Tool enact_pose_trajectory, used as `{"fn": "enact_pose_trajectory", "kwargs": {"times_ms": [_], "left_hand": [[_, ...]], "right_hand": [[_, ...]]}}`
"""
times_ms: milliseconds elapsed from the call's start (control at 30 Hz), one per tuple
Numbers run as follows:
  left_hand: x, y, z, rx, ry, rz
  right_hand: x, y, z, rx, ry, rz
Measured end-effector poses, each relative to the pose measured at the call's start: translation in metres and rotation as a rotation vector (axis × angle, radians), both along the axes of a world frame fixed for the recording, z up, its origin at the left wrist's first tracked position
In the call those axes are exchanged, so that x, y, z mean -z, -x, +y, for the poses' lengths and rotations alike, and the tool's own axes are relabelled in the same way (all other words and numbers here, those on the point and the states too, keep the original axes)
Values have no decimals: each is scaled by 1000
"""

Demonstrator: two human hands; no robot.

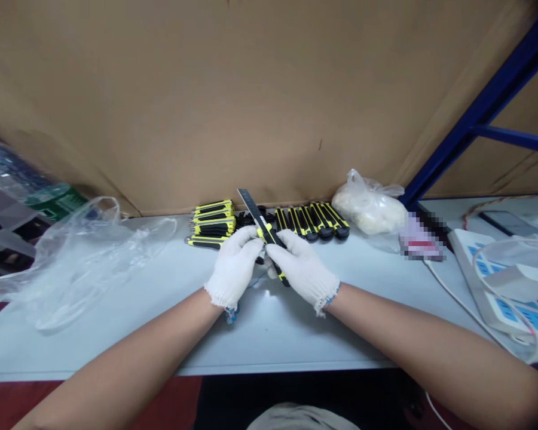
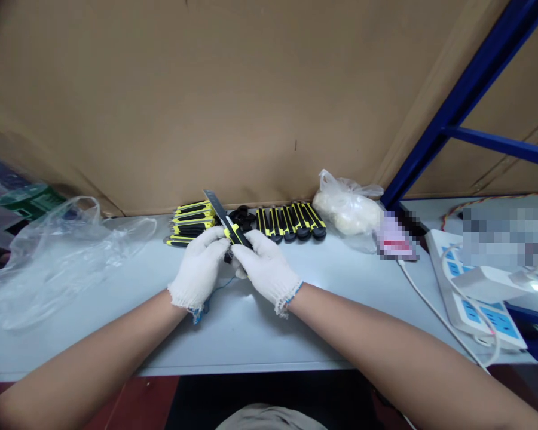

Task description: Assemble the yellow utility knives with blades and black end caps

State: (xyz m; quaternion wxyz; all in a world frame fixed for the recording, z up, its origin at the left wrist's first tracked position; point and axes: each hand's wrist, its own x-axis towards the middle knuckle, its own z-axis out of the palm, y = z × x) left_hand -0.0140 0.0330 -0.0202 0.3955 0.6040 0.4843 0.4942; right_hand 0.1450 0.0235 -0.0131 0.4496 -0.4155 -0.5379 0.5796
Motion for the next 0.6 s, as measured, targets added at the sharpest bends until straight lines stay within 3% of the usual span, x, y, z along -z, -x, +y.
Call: {"fn": "enact_pose_trajectory", "kwargs": {"times_ms": [167,333,600], "left_hand": [[6,-10,-3,115,147,-271],[13,-8,4,308,319,-622],[16,5,11,432,400,-728]], "right_hand": [[4,3,-1,69,17,2],[9,4,3,37,18,53],[20,3,13,-90,136,196]]}}
